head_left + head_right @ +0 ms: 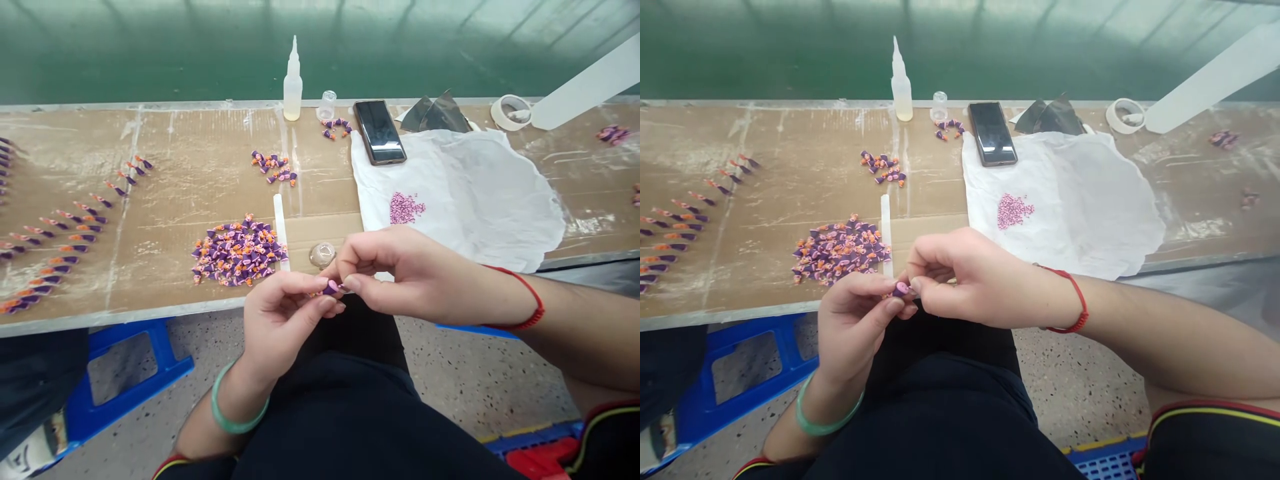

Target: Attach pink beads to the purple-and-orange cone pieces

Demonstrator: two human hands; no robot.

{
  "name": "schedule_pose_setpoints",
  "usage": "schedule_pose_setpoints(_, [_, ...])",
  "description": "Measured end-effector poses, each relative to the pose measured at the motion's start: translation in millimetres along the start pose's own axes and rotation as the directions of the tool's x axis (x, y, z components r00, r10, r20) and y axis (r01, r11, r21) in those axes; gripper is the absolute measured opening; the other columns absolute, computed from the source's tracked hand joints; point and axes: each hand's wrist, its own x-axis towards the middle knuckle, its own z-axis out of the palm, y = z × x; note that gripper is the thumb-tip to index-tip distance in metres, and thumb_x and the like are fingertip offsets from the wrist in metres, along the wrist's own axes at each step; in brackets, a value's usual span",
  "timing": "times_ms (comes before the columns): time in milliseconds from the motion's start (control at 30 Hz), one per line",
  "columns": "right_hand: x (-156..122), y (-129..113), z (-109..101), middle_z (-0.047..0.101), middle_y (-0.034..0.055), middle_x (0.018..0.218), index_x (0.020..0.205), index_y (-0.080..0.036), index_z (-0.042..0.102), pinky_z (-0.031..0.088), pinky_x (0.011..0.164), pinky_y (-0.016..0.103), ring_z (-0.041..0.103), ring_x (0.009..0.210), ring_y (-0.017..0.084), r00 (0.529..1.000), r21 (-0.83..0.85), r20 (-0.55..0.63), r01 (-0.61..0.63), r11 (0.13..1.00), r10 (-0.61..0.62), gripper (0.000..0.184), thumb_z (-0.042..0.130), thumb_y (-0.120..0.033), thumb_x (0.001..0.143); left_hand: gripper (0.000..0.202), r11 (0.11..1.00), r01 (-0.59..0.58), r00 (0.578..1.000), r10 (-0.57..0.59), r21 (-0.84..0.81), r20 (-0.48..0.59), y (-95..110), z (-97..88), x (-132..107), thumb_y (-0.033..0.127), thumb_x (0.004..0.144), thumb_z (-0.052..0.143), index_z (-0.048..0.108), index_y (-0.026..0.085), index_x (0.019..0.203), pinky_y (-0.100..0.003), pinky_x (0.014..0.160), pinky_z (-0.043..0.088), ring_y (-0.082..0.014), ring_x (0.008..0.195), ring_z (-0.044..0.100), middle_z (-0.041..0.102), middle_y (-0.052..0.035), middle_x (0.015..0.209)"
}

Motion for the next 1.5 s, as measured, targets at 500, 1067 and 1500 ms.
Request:
schedule_pose_setpoints(500, [-4.9, -3.7, 3.6, 0.064, -0.0052, 0.065, 0.076, -0.020, 0.055, 0.039, 0.050, 0.019, 0.052, 0.055, 0.007, 0.996, -0.060, -0.047, 0.068, 0.996, -0.071, 0.012, 0.056, -0.012, 0.085, 0.011, 0.996, -0.072, 0.997, 0.072, 0.049, 0.010, -1.5, 3.6, -1.6, 0.024, 0.080, 0.085, 0.076, 0.020, 0.086, -0.018, 0.058, 0.065, -0.0133, 0.061, 0.075, 0.078, -0.0009, 0.079])
schedule_pose_setpoints(1067, [-10.4, -8.4, 10.2, 0.061, -0.0025, 0.069, 0.075, -0.020, 0.048, 0.039, 0.055, 0.020, 0.053, 0.059, 0.008, 0.985, -0.243, -0.075, 0.134, 0.961, -0.156, 0.019, 0.048, -0.010, 0.090, 0.012, 0.998, -0.053, 0.996, 0.051, -0.017, -0.079, -1.1, 9.3, -3.8, 0.023, 0.075, 0.088, 0.079, 0.020, 0.081, -0.018, 0.055, 0.063, -0.0133, 0.055, 0.073, 0.078, -0.0010, 0.072])
schedule_pose_setpoints(1500, [-17.0, -7.8, 11.4, 0.067, 0.0014, 0.084, 0.082, -0.019, 0.057, 0.048, 0.071, 0.023, 0.063, 0.080, 0.012, 0.952, -0.230, -0.204, 0.181, 0.956, -0.229, 0.016, 0.049, -0.009, 0.092, 0.010, 0.994, -0.005, 1.000, 0.005, -0.108, 0.003, 1.4, 9.3, -9.1, 0.018, 0.085, 0.080, 0.076, 0.024, 0.091, -0.014, 0.059, 0.062, -0.0099, 0.063, 0.075, 0.080, 0.0017, 0.082])
